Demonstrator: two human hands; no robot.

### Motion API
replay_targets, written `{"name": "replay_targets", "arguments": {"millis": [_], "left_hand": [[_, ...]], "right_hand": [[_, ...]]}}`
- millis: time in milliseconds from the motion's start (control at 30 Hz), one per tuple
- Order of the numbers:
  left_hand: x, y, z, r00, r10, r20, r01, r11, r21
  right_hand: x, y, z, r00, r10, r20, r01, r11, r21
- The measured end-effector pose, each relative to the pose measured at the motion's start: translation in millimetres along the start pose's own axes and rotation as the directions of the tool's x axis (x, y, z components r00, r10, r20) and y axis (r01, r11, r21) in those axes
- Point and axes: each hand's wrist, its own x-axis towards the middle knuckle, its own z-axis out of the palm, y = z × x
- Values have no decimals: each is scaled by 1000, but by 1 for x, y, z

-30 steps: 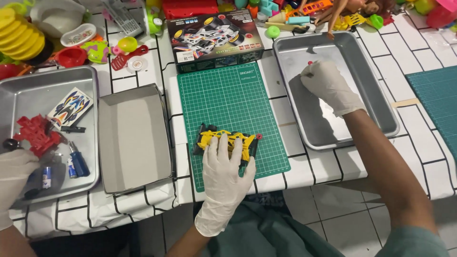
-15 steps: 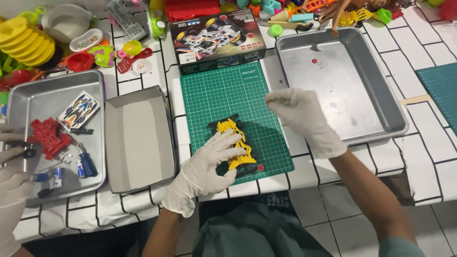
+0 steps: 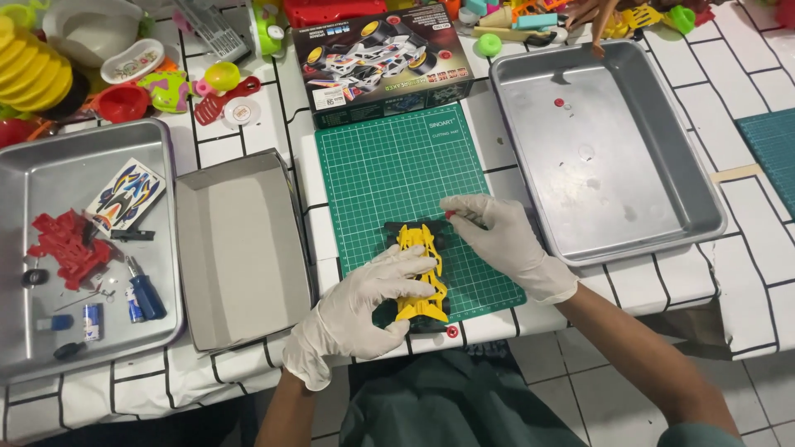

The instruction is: Assembling a toy car by attaching the body shell to the chassis and using a screwdriver to secure parts.

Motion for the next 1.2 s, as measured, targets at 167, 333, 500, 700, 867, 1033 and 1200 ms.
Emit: {"name": "replay_targets", "arguments": {"millis": [167,333,500,700,867,1033,1200], "left_hand": [[-4,-18,3,984,94,-149,-85,994,64],[-2,-36,8,942,92,-323,-18,974,226],[-3,-41,9,969,170,-177,-60,862,503],[-5,-48,17,968,161,-195,-36,851,523],[-4,-47,14,971,126,-205,-10,873,487],[-4,-45,13,973,110,-204,1,878,478],[-3,-47,14,970,104,-219,13,879,477]], "right_hand": [[0,6,2,1000,16,2,-16,1000,12],[2,12,6,1000,-2,-11,2,1000,15],[2,27,9,984,-179,5,178,980,-92],[0,34,9,964,-259,54,265,949,-173],[1,35,8,967,-244,75,255,946,-199],[0,36,7,959,-270,87,283,934,-220],[0,45,7,959,-261,109,280,931,-235]]}}
